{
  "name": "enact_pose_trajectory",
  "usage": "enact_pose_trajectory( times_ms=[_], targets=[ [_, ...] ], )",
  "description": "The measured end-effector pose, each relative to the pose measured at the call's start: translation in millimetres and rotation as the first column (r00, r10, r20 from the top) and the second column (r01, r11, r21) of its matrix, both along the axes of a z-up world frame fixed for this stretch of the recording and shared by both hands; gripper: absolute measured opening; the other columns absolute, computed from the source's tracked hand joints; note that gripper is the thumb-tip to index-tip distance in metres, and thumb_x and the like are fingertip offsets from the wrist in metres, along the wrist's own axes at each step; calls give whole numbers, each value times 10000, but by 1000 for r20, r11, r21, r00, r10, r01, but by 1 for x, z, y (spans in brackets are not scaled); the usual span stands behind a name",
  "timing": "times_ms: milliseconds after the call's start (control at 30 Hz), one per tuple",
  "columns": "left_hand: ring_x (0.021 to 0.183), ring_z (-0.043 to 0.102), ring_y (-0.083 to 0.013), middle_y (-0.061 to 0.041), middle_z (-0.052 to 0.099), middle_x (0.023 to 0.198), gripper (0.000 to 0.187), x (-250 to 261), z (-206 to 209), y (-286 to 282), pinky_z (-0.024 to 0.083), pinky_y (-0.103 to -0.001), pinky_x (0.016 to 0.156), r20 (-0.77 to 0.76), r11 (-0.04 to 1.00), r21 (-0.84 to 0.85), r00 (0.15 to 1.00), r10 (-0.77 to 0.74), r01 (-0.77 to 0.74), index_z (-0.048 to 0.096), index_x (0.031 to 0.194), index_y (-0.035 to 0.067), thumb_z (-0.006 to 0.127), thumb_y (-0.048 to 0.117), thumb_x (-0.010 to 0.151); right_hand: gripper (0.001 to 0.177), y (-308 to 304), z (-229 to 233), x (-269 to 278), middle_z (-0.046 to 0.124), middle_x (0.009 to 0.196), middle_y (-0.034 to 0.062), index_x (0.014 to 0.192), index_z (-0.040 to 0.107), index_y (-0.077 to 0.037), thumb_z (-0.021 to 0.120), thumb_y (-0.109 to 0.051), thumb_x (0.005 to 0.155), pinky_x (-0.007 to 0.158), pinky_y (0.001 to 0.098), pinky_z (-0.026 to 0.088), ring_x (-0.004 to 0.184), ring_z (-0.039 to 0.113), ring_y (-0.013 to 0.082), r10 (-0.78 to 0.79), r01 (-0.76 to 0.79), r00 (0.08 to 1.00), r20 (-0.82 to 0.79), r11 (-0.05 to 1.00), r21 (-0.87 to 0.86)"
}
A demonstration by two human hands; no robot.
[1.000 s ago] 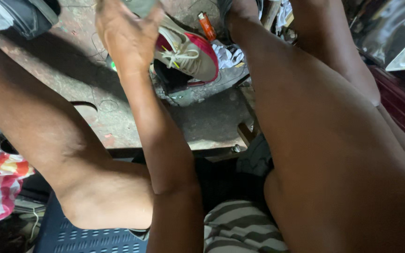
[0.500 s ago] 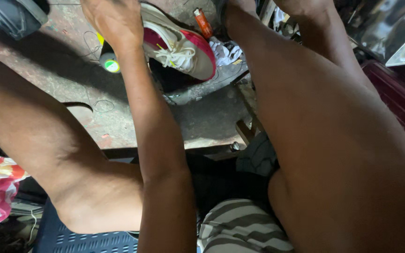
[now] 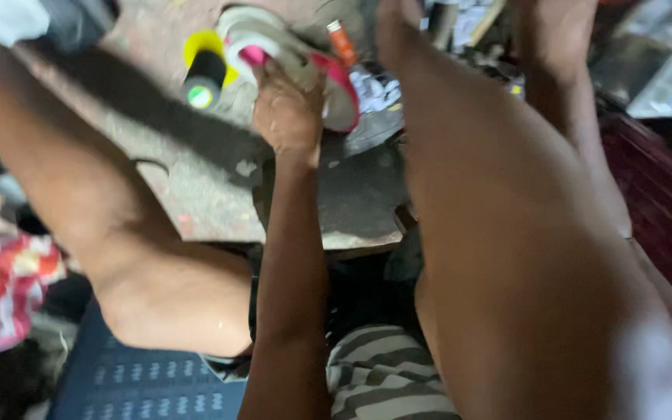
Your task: The person cleans a white and pink sneaker using a white cloth and a small bottle of liquid. They wipe the shoe's upper and sole, occasionally dip the cloth into the bottle, and use scissors to trim a small piece of material from the shoe.
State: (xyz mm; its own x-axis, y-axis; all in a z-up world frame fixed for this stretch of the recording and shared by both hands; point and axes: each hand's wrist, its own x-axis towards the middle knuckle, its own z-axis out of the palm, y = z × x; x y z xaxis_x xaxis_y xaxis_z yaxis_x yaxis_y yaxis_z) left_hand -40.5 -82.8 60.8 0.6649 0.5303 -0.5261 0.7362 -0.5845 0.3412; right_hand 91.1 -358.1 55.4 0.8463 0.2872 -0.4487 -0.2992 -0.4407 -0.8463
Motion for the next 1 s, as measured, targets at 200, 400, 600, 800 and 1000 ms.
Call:
enact_pose_trajectory(
  times_ms=[200, 400, 600, 800, 1000],
  targets=[
    [932, 696, -424, -207, 735, 979, 486, -24, -32, 4, 533, -515, 810, 54, 985, 97, 987, -152, 146, 719, 1024, 45, 746, 510, 885, 72, -77, 74, -57, 688, 935, -3, 1049, 691, -32, 675, -42, 1118, 716, 215, 463, 797, 577, 47, -186, 187, 982, 25, 979, -78],
    [964, 695, -408, -231, 745, 988, 424, -7, 80, 25, 527, -478, 878, 154, 987, -155, 988, -9, 34, 763, 979, 10, 724, 417, 865, 57, -56, 144, -36, 718, 948, -16, 1087, 723, -40, 668, -33, 1104, 731, 211, 495, 809, 609, 42, -306, 305, 952, -24, 932, 197],
    [974, 700, -147, -90, 782, 1069, 281, -13, 236, 61, 551, -293, 900, 488, 799, -597, 762, 427, -65, 705, 1169, -20, 750, 150, 950, 107, -39, 217, -16, 761, 1065, 23, 1119, 735, -8, 639, -47, 1150, 800, 214, 531, 893, 671, 60, -315, 299, 947, 64, 937, 179],
    [1053, 653, -97, -56, 735, 1151, 267, -45, 313, 74, 534, -251, 969, 599, 668, -743, 474, 645, 30, 674, 1293, -40, 735, 84, 1065, 83, -14, 270, -3, 726, 950, 125, 1154, 682, 36, 730, -14, 1109, 536, 187, 448, 646, 614, 102, -302, 209, 941, 153, 874, 438],
    [975, 711, -81, -28, 782, 1057, 261, -66, 374, 73, 557, -264, 907, 728, 910, -404, 569, 383, -95, 727, 1191, 18, 775, 150, 971, 82, 20, 323, -24, 710, 953, 170, 1140, 655, 70, 705, 5, 1138, 507, 195, 451, 700, 665, 153, -278, 92, 936, 218, 788, 608]
  ],
)
